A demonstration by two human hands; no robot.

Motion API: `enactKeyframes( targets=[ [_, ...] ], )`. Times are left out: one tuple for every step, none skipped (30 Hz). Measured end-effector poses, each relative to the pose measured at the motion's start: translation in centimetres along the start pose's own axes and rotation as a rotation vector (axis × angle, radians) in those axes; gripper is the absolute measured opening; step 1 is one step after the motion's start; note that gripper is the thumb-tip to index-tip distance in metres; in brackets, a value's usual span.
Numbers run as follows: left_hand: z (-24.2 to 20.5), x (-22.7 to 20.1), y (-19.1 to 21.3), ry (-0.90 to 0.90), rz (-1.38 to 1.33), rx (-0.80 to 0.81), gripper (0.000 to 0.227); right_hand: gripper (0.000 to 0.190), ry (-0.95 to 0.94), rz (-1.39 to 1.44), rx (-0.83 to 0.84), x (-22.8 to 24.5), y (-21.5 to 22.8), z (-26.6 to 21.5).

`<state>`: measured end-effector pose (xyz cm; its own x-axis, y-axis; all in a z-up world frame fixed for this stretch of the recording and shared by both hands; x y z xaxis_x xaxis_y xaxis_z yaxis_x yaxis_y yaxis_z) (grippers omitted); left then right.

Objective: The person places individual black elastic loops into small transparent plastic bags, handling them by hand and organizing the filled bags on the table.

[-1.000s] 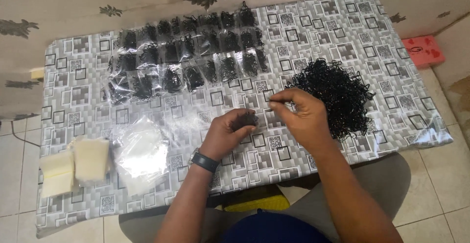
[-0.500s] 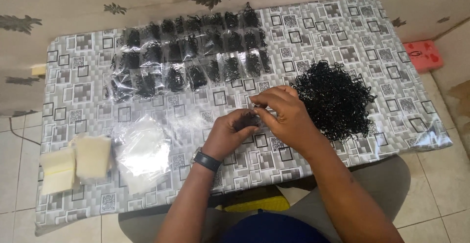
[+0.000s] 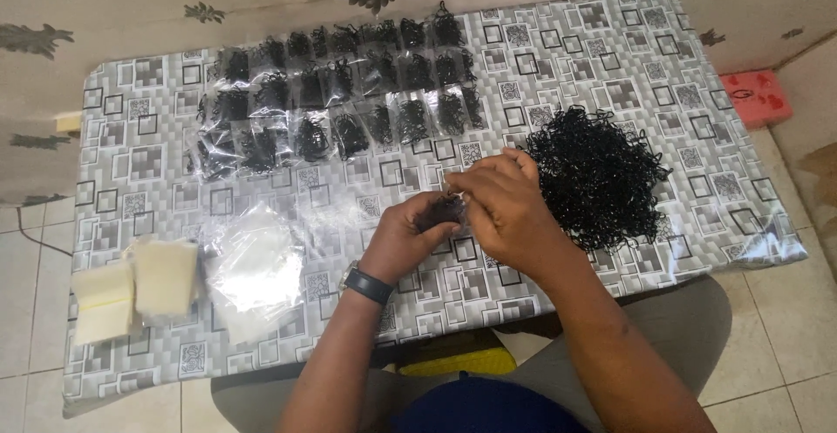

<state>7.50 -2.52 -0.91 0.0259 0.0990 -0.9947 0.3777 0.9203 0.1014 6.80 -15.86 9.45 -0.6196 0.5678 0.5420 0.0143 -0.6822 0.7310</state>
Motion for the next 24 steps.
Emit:
enactKeyframes(
  targets=[
    [-0.1, -0.5, 0.1, 0.001, 0.001, -0.003, 0.043, 0.027, 0.002, 0.002, 0.001, 0.2, -0.1, 0.0],
    [-0.1, -1.0, 0.1, 0.002, 0.005, -0.001, 0.043, 0.027, 0.011, 0.001, -0.003, 0.4, -0.2, 0.0],
    [-0.1, -1.5, 0.0, 0.003, 0.008, 0.006, 0.043, 0.028, 0.017, -0.001, -0.009, 0.6, -0.2, -0.1],
    [-0.1, -1.2, 0.0, 0.004, 0.008, 0.008, 0.043, 0.028, 0.016, -0.002, -0.010, 0.5, -0.3, -0.3],
    [0.0, -0.9, 0.1, 0.010, 0.036, 0.001, 0.043, 0.031, 0.009, 0.015, -0.030, 0.3, -0.2, -0.4],
    [0.1, -0.5, 0.2, 0.015, 0.064, -0.006, 0.044, 0.034, 0.002, 0.032, -0.050, 0.0, -0.1, -0.5],
    [0.1, -0.4, 0.2, 0.017, 0.063, -0.007, 0.044, 0.034, 0.002, 0.034, -0.049, -0.2, -0.1, -0.7],
    [0.0, -0.3, 0.2, 0.013, 0.034, -0.006, 0.043, 0.034, -0.007, 0.007, -0.009, -0.6, -0.5, -0.8],
    [0.1, -0.2, 0.2, 0.006, 0.005, -0.003, 0.043, 0.034, -0.017, -0.022, 0.029, -0.9, -0.7, -0.9],
    [0.0, -0.6, 0.1, 0.006, 0.006, -0.001, 0.043, 0.034, -0.019, -0.023, 0.027, -0.6, -0.7, -0.9],
    [0.0, -1.0, 0.0, 0.009, 0.020, -0.004, 0.043, 0.035, -0.028, 0.024, 0.019, -0.5, -0.6, -0.8],
    [0.0, -1.3, -0.1, 0.012, 0.035, -0.007, 0.043, 0.037, -0.036, 0.071, 0.010, -0.4, -0.5, -0.7],
    [0.0, -1.3, 0.1, 0.014, 0.035, -0.010, 0.043, 0.037, -0.035, 0.074, 0.012, -1.1, -0.6, -1.0],
    [-0.1, -1.3, 0.3, 0.009, 0.033, -0.018, 0.044, 0.042, -0.056, 0.143, -0.065, -2.1, -0.2, -1.4],
    [0.0, -1.3, 0.5, 0.005, 0.032, -0.024, 0.045, 0.046, -0.078, 0.211, -0.144, -3.2, 0.3, -1.8],
    [-0.2, -1.3, 0.5, 0.008, 0.031, -0.025, 0.045, 0.046, -0.079, 0.213, -0.142, -3.8, 0.1, -2.1],
    [-0.2, -1.4, 0.5, -0.004, -0.010, -0.033, 0.043, 0.042, -0.113, 0.153, -0.148, -4.6, 0.0, -2.3],
    [-0.3, -1.5, 0.5, -0.016, -0.051, -0.041, 0.042, 0.037, -0.148, 0.093, -0.153, -5.4, 0.0, -2.6],
    [-0.3, -1.3, 0.5, -0.020, -0.051, -0.038, 0.042, 0.037, -0.148, 0.090, -0.157, -5.5, -0.2, -3.0],
    [-0.4, -0.9, 0.5, 0.002, -0.099, -0.050, 0.037, 0.031, -0.165, -0.038, -0.038, -5.6, -1.2, -3.1],
    [-0.5, -0.4, 0.7, 0.027, -0.147, -0.065, 0.033, 0.028, -0.181, -0.164, 0.083, -5.7, -2.4, -3.4],
    [-0.2, 0.2, 0.7, 0.025, -0.147, -0.064, 0.033, 0.028, -0.181, -0.165, 0.082, -6.3, -3.6, -4.1],
    [-0.1, 0.7, 0.9, 0.017, -0.153, -0.085, 0.025, 0.021, -0.187, -0.230, 0.061, -6.8, -4.7, -4.8],
    [0.0, 1.3, 1.1, 0.008, -0.158, -0.107, 0.019, 0.013, -0.194, -0.295, 0.040, -7.4, -5.8, -5.6]
  ],
)
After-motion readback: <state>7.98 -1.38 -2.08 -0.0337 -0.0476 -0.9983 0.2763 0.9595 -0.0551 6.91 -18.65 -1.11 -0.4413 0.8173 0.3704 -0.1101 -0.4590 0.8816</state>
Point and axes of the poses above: each hand's wrist, its own z-axis towards the middle knuckle, its own y-axis out of the back of the hand, x = y × z, the point moved 8 cm from there along z, towards the middle knuckle, and after that the axes turned 7 degrees about x, right-handed, at the moved point
